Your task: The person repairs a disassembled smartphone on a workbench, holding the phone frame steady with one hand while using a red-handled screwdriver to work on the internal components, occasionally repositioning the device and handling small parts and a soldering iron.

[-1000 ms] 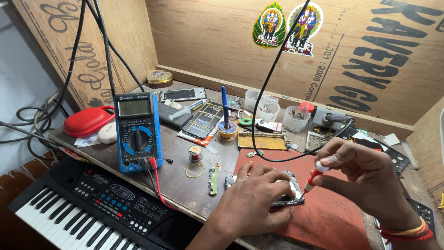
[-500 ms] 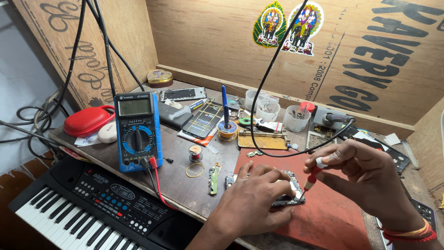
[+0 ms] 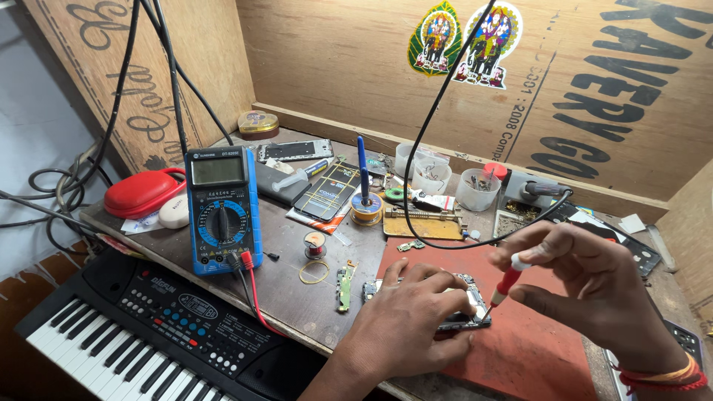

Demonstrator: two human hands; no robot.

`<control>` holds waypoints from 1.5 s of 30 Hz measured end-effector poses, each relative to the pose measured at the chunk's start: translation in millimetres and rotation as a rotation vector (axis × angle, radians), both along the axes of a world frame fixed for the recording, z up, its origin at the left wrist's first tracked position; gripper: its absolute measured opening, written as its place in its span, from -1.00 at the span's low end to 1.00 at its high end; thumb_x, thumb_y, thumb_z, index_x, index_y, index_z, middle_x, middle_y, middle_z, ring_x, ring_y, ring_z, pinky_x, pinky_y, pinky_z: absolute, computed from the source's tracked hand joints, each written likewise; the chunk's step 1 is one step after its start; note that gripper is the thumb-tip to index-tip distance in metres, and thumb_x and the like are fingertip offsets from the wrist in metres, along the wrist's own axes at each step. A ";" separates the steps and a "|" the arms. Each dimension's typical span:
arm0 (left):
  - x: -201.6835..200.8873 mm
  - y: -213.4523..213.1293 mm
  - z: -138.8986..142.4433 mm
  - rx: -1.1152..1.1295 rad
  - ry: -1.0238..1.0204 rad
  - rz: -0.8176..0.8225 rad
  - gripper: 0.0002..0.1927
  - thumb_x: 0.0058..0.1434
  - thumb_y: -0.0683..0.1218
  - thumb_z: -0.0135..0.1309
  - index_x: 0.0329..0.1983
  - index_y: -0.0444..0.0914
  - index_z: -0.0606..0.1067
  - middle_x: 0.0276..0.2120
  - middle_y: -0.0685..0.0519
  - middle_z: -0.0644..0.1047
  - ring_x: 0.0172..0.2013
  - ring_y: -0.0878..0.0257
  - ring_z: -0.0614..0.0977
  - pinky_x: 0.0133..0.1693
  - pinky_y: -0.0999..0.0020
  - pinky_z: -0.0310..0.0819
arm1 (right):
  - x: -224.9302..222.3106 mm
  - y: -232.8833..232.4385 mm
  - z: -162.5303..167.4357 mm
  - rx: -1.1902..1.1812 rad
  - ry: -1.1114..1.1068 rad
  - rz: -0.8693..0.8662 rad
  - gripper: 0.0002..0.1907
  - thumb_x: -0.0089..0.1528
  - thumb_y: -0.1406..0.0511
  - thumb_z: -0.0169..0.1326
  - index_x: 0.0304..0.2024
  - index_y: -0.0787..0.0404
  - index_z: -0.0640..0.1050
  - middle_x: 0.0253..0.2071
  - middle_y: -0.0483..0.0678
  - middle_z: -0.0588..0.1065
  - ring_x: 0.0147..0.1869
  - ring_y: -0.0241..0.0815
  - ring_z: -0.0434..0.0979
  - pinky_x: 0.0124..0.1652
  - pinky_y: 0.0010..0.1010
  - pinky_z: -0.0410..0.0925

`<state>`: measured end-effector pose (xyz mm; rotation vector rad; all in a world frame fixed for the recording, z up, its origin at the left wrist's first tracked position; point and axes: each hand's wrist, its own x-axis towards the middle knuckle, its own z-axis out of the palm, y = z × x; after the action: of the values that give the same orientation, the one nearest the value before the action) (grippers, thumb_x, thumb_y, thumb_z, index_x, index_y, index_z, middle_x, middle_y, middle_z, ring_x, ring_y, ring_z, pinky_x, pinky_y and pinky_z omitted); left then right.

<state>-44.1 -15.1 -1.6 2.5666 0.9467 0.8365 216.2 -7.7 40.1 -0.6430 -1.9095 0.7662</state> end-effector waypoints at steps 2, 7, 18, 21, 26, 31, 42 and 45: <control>0.3 -0.4 -0.7 -0.001 0.007 0.003 -0.65 0.19 0.16 0.16 -0.06 -0.09 0.59 0.04 0.07 0.55 0.24 0.06 0.45 0.34 -0.20 0.02 | -2.2 1.8 -1.7 -0.057 0.036 -0.019 -0.74 0.11 0.56 0.23 -0.18 0.29 0.53 -0.04 0.11 0.58 0.09 -0.09 0.64 -0.01 -0.18 0.55; -0.3 -0.3 -0.3 0.015 -0.007 -0.003 -0.66 0.14 0.12 0.18 -0.08 -0.09 0.60 0.04 0.08 0.55 0.23 0.06 0.45 0.32 -0.21 0.01 | -4.3 5.7 -3.6 -0.003 0.045 -0.019 -0.65 0.08 0.58 0.33 -0.13 0.30 0.53 -0.01 0.09 0.52 0.10 -0.10 0.60 0.03 -0.19 0.53; -0.6 -0.8 0.8 0.026 -0.028 -0.015 -0.67 0.12 0.11 0.19 -0.09 -0.09 0.60 0.07 0.07 0.55 0.22 0.05 0.46 0.29 -0.16 0.06 | -1.5 2.5 -2.4 0.007 0.004 0.050 -0.65 0.07 0.56 0.23 -0.12 0.32 0.47 0.04 0.07 0.48 0.23 -0.10 0.54 0.18 -0.22 0.46; -1.8 -0.8 0.9 -0.043 0.016 -0.001 -0.67 0.17 0.15 0.18 -0.09 -0.09 0.59 0.04 0.07 0.56 0.19 0.06 0.47 0.33 -0.15 0.05 | -4.6 4.8 -5.7 -0.164 0.047 -0.009 -0.70 0.10 0.58 0.20 -0.12 0.34 0.53 -0.11 0.11 0.59 0.04 -0.11 0.67 -0.01 -0.23 0.53; -1.8 -1.4 1.5 0.009 -0.015 -0.013 -0.67 0.13 0.10 0.19 -0.07 -0.08 0.60 0.04 0.06 0.56 0.22 0.06 0.47 0.31 -0.14 0.06 | -0.4 12.7 -14.5 -0.110 0.084 -0.054 -0.68 0.04 0.58 0.27 -0.21 0.31 0.48 -0.13 0.00 0.48 -0.01 -0.17 0.68 -0.04 -0.28 0.54; -1.4 -1.1 0.3 0.007 -0.023 -0.021 -0.67 0.12 0.10 0.19 -0.08 -0.09 0.60 0.07 0.07 0.56 0.22 0.05 0.47 0.32 -0.13 0.06 | 4.4 17.1 -22.5 -0.080 0.055 -0.111 -0.63 -0.02 0.58 0.33 -0.28 0.29 0.45 -0.15 -0.06 0.44 -0.05 -0.26 0.63 -0.02 -0.35 0.59; -0.7 -0.8 0.6 -0.009 0.011 -0.004 -0.66 0.14 0.13 0.19 -0.09 -0.11 0.59 0.06 0.05 0.55 0.22 0.05 0.46 0.32 -0.15 0.06 | -5.4 6.8 -6.3 -0.087 0.011 -0.032 -0.68 0.14 0.55 0.19 -0.06 0.30 0.53 -0.05 0.05 0.59 0.09 -0.14 0.66 0.06 -0.24 0.50; -1.2 -1.7 1.5 0.011 -0.003 -0.007 -0.65 0.14 0.12 0.20 -0.07 -0.10 0.59 0.03 0.03 0.55 0.22 0.03 0.45 0.31 -0.16 0.06 | -3.9 7.3 -5.9 -0.134 -0.001 -0.127 -0.73 0.12 0.57 0.20 -0.14 0.33 0.53 -0.11 0.08 0.63 0.02 -0.12 0.69 0.00 -0.23 0.52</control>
<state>-45.4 -16.8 -0.1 2.5756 0.9344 0.8459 212.4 -0.3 34.2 -0.8397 -1.8102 0.8168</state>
